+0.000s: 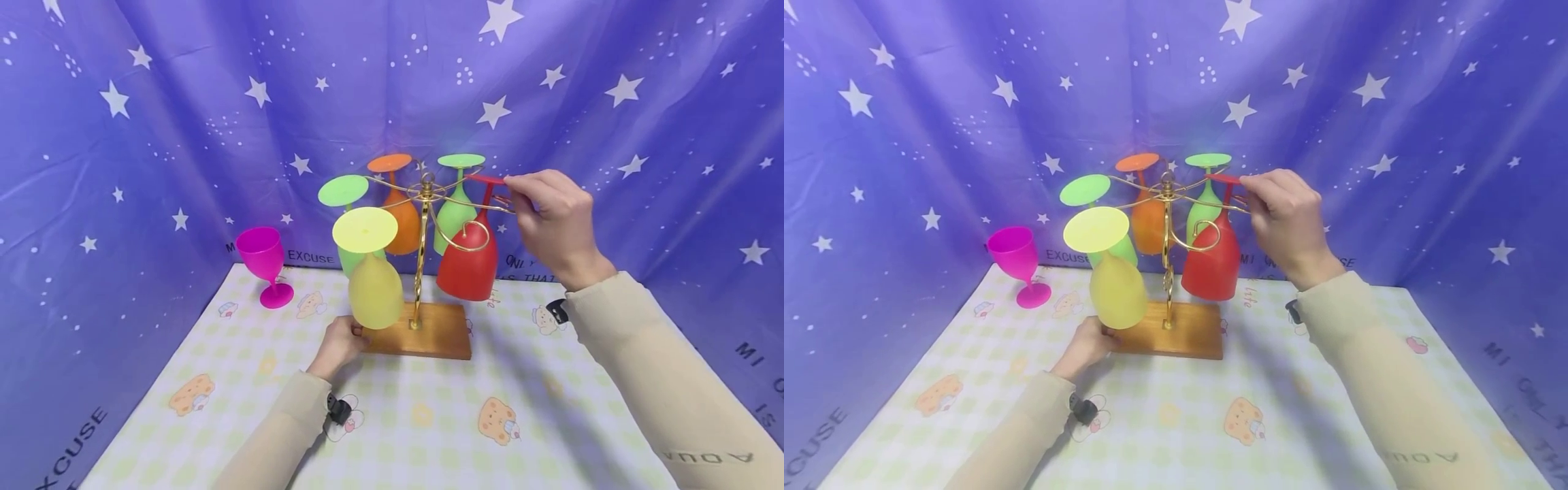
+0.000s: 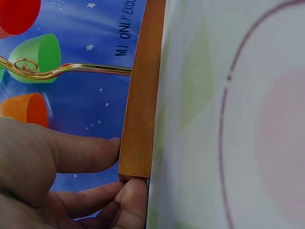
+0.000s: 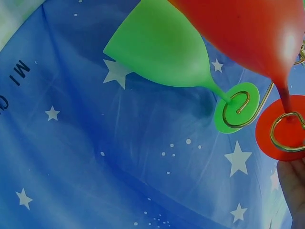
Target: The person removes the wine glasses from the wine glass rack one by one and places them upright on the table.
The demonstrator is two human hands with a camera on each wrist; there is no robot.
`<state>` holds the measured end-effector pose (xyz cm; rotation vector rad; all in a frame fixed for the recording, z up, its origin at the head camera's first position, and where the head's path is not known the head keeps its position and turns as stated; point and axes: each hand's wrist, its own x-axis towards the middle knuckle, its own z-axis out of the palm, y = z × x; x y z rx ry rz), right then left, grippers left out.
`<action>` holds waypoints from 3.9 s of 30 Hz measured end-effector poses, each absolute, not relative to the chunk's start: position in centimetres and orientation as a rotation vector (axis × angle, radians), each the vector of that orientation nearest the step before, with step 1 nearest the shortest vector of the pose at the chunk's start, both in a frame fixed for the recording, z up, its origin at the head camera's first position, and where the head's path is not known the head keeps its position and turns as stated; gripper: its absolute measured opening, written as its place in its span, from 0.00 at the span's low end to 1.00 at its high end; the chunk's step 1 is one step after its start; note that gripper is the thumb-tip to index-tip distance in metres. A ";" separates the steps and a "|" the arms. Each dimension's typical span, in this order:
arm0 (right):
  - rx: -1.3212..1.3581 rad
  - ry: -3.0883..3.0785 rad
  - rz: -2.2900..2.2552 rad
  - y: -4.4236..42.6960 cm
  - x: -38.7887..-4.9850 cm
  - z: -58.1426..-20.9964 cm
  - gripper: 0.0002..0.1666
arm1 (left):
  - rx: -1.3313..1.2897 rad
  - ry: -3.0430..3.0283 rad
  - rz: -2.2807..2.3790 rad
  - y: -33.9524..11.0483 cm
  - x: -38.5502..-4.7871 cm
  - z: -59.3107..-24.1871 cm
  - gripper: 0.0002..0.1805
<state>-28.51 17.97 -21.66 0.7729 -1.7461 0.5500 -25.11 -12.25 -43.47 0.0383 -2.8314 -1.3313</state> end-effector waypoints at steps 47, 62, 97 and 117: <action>0.472 -1.802 0.653 22.1 -28.0 -25.4 0.09 | 0.058 -2.841 -1.340 -11.9 -25.1 -43.7 0.08; 0.415 -1.808 0.749 22.0 -27.3 -28.6 0.09 | 0.070 -2.853 -1.347 -12.0 -25.1 -43.7 0.07; 0.205 -1.942 0.945 21.4 -25.0 -34.8 0.08 | -0.196 -2.625 -1.214 -10.0 -23.0 -41.1 0.10; 0.063 -2.015 1.039 21.3 -24.7 -36.7 0.08 | -0.669 -2.701 -1.103 -5.7 -18.7 -38.7 0.02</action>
